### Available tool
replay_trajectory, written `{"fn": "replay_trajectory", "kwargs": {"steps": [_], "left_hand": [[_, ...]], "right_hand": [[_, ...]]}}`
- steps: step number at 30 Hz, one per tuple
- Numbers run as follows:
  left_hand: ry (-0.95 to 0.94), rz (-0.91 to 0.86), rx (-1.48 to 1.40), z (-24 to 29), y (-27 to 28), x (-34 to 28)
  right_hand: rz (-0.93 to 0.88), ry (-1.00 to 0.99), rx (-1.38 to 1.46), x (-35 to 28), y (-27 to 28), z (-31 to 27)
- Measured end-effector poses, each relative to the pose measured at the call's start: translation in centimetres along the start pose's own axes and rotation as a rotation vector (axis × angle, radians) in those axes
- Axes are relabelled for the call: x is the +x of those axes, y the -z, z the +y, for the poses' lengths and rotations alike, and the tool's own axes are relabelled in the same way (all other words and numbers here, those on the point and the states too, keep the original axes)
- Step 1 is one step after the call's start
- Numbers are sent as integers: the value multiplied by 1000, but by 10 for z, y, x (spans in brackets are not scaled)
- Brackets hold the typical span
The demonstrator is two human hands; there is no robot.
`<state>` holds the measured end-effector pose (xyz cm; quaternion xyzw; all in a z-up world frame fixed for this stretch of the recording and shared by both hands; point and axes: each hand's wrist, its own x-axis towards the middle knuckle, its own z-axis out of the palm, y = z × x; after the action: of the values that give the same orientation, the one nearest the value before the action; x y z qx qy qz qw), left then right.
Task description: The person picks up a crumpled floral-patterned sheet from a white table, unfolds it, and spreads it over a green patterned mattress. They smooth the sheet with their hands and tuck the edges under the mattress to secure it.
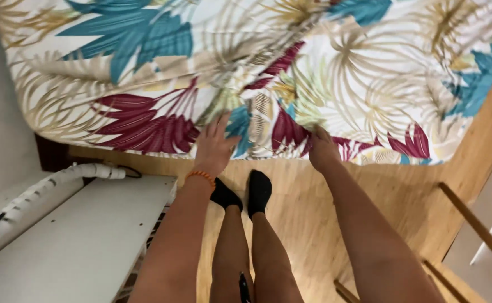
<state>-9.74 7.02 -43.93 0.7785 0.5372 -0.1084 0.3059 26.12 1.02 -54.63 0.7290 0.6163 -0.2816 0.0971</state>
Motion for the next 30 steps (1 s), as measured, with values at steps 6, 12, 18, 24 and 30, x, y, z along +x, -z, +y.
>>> {"fn": "replay_trajectory", "kwargs": {"steps": [6, 12, 18, 24, 30], "left_hand": [[-154, 10, 157, 55, -36, 37], [-184, -181, 355, 102, -48, 47], [-177, -65, 184, 147, -44, 64], [-232, 201, 13, 181, -46, 119], [-68, -44, 228, 167, -106, 166]], "right_hand": [[-108, 71, -122, -50, 21, 49], [-234, -757, 581, -103, 22, 153], [-25, -284, 50, -71, 25, 193], [664, -122, 291, 13, 15, 206], [473, -126, 475, 16, -1, 253]]}}
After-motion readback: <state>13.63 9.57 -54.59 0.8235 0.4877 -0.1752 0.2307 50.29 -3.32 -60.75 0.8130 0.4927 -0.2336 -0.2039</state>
